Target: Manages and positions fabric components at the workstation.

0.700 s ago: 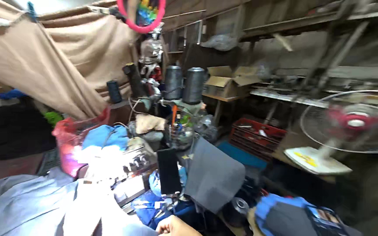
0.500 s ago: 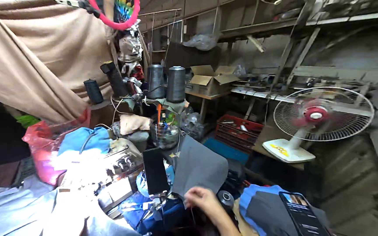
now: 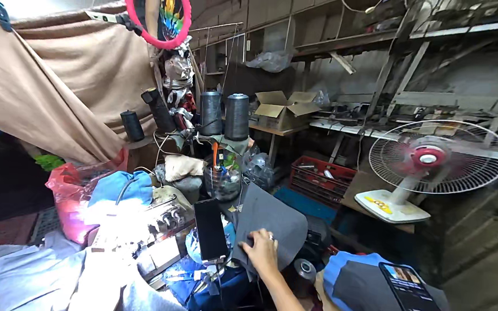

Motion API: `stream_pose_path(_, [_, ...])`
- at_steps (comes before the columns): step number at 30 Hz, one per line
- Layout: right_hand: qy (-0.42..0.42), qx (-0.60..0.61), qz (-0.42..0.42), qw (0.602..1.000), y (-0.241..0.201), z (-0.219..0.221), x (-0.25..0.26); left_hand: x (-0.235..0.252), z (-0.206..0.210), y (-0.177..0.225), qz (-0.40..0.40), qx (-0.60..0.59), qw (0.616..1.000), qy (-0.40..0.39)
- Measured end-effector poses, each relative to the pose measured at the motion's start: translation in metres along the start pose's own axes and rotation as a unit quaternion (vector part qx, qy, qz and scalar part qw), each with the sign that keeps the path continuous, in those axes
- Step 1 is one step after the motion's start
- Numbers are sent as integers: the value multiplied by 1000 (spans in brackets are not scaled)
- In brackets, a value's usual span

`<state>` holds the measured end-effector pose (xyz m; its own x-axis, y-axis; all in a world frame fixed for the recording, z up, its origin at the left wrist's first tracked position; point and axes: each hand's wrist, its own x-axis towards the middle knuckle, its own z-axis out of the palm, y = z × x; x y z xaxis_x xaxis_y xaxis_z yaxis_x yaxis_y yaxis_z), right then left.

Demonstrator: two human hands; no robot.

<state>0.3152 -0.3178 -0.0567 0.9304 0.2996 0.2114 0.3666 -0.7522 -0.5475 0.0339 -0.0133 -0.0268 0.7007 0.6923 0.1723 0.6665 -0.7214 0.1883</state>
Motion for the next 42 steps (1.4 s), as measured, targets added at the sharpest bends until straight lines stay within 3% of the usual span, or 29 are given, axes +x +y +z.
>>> stream_pose_path(2, [-47,-12,0,999,-13,4,8,-4,-13,11,-11,25,999,-31])
stream_pose_path(4, [-7,63,-69,996,-7,8,9,-8,-17,15,-11,7,1000,-10])
stream_pose_path(6, [60,208,-185,959,2,4,0,-6,-3,3,37,1,998,57])
stream_pose_path(8, [53,365,-238,899,0,-19,-21,-9,-7,7,32,-17,999,36])
stream_pose_path(11, [-56,539,-241,805,2,-80,-63,-16,-26,21,-15,-58,998,-13])
stream_pose_path(15, [-302,547,-299,721,37,-140,-88,-10,-1,4,6,-51,997,57])
stream_pose_path(17, [-350,474,-273,761,54,-138,-92,-9,1,2,30,-49,994,93])
stream_pose_path(20, [-366,343,-167,848,76,-107,-95,-13,-27,22,-9,-12,1000,9])
stream_pose_path(22, [-386,313,-103,862,93,-82,-98,-11,-30,22,-39,-21,998,-39])
stream_pose_path(24, [-376,278,-53,882,108,-60,-102,-8,-24,16,-31,-15,999,-30])
stream_pose_path(27, [-301,108,11,947,115,-39,-106,-4,-1,2,-23,-24,998,51])
stream_pose_path(29, [-157,54,-24,986,112,-24,-112,-2,15,-12,6,-31,994,104])
stream_pose_path(30, [-60,55,-69,994,108,-17,-113,-2,15,-13,0,-25,996,90])
stream_pose_path(33, [128,-2,-188,974,92,-2,-100,-3,8,-3,4,6,998,59])
stream_pose_path(37, [127,-79,-204,967,77,9,-85,-5,4,-5,39,0,997,70])
stream_pose_path(42, [177,-86,-268,943,84,15,-81,-5,4,-8,73,25,994,79])
